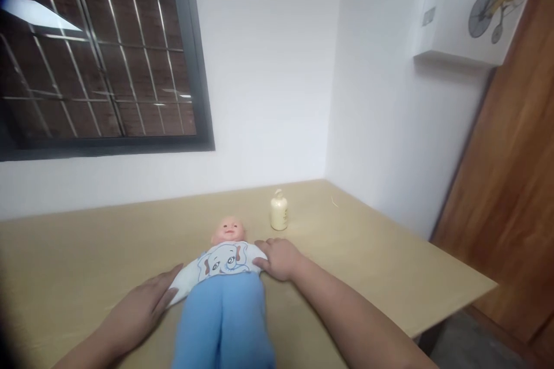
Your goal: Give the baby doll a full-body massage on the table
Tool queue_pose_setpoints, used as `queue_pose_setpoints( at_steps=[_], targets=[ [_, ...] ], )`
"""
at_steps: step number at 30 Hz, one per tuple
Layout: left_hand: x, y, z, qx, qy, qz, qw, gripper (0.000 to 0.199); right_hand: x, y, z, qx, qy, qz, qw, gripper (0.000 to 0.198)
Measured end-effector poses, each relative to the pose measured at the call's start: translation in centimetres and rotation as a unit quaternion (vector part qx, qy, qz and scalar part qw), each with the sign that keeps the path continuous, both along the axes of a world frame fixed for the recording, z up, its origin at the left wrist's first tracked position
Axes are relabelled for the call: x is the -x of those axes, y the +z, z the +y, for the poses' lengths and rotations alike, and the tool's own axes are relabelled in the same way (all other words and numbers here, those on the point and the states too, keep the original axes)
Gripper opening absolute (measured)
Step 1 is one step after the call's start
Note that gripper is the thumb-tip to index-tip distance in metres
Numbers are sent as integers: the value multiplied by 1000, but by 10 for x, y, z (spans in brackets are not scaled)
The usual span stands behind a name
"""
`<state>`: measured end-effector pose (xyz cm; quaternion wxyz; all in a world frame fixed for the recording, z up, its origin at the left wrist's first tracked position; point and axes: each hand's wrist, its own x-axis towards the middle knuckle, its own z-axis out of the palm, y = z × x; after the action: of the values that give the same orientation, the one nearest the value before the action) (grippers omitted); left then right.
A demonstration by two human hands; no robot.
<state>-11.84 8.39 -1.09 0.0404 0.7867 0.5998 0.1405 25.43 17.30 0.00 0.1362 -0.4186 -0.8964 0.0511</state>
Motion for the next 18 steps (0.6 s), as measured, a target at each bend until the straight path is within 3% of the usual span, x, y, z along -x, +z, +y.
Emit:
queue_pose_setpoints(
  at_steps=[5,9,14,18],
  targets=[
    [31,-3,-22,26,39,-41,998,44,-32,3,2,59,-44,-16,997,57],
    [50,-10,-19,5,79,-64,995,38,-53,8,12,139,-102,-7,985,49],
    [62,-15,7,-25,86,-69,994,35,-51,-1,28,100,-176,115,972,54],
    [61,-15,23,-61,149,-74,984,37,-52,-22,38,158,-200,243,936,44]
  ],
)
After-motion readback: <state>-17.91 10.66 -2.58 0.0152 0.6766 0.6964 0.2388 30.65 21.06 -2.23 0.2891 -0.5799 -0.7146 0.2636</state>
